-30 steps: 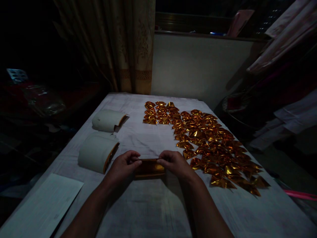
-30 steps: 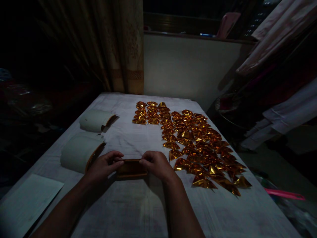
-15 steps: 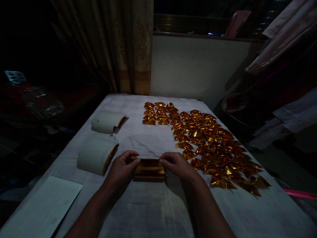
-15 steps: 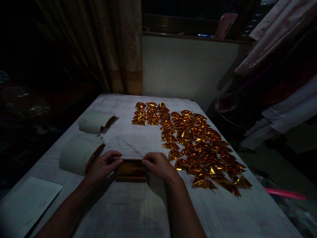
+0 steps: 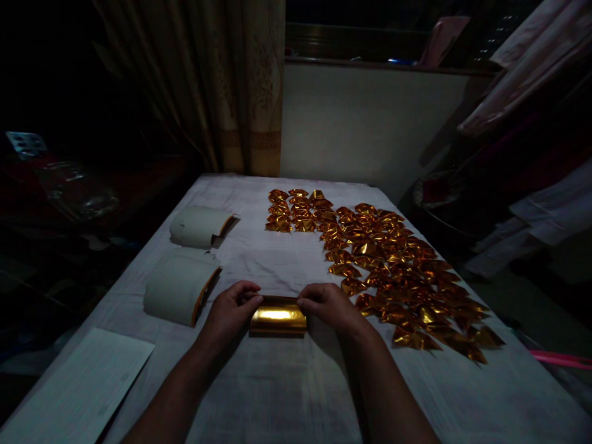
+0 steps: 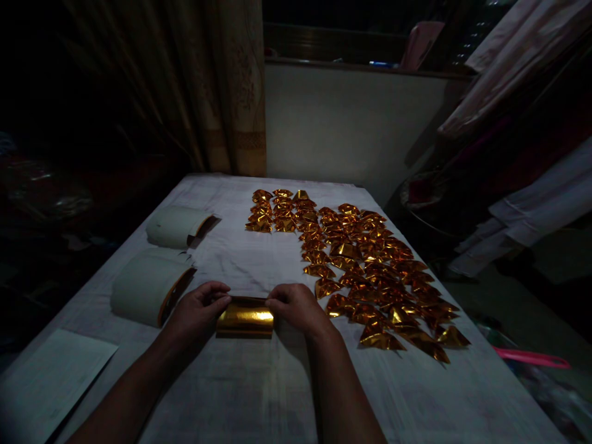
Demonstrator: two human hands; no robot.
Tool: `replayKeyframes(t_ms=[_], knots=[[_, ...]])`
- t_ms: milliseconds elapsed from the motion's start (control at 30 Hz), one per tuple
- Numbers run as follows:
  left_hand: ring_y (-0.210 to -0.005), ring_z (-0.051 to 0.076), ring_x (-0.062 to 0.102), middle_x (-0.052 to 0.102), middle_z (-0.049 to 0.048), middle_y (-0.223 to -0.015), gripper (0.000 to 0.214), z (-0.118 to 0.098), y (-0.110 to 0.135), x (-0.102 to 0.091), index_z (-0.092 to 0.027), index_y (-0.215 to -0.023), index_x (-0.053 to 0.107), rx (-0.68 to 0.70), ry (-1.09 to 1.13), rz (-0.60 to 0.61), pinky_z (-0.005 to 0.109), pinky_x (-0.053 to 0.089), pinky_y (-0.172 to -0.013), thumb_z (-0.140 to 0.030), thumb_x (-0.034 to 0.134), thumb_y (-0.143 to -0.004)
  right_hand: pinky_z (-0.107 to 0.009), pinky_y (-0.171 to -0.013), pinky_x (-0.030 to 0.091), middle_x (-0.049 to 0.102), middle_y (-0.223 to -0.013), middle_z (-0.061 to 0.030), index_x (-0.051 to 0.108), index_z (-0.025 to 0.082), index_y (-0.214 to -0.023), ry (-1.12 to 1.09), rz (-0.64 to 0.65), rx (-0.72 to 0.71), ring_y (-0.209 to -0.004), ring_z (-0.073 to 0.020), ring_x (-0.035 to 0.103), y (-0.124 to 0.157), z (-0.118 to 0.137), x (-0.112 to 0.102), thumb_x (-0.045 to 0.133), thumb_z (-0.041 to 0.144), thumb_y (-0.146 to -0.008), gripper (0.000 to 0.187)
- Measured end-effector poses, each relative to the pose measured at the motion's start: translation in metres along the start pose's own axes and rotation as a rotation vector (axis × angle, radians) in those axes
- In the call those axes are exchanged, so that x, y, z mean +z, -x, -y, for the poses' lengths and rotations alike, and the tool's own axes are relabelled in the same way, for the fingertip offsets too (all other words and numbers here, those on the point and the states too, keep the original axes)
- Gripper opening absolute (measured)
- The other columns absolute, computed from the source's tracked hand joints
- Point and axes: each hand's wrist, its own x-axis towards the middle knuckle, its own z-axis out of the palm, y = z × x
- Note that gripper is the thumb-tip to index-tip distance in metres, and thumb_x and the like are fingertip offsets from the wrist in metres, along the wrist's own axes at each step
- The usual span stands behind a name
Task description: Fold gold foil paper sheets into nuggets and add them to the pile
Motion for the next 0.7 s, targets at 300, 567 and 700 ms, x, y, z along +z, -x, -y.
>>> replayKeyframes(t_ms=[300,567,700], knots=[[-0.077,0.023,0.069,0.074,0.0031,-0.079,0.029,-0.001,0.003,0.002,-0.022,-0.088,0.072,0.128,-0.308,-0.034,0.031,0.05,-0.071,-0.045,0.065,-0.071,-0.023,-0.062,0.042,0.073,-0.071,-0.0012,0.077,0.02,-0.079,0.148,-0.047,0.05,-0.071,-0.0162,0.064,0.0,0.005,0.0,0.063,0.027,-0.08,0.016],[-0.092,0.024,0.068,0.075,0.0046,-0.097,0.022,0.004,0.004,0.005,-0.023,-0.099,0.072,0.368,-0.573,-0.07,0.035,0.053,-0.083,-0.031,0.058,-0.083,-0.025,-0.064,0.039,0.076,-0.076,-0.0004,0.079,0.026,-0.081,0.352,-0.09,0.095,-0.074,-0.0171,0.066,-0.002,0.013,0.005,0.064,0.026,-0.082,0.014],[-0.106,0.027,0.063,0.071,0.0089,-0.111,0.023,0.007,0.012,0.01,-0.023,-0.103,0.072,0.636,-0.769,-0.067,0.044,0.049,-0.095,-0.021,0.053,-0.089,-0.026,-0.064,0.038,0.076,-0.077,-0.0012,0.079,0.027,-0.082,0.413,-0.093,0.107,-0.076,-0.0179,0.067,-0.003,0.015,0.007,0.065,0.025,-0.082,0.014]])
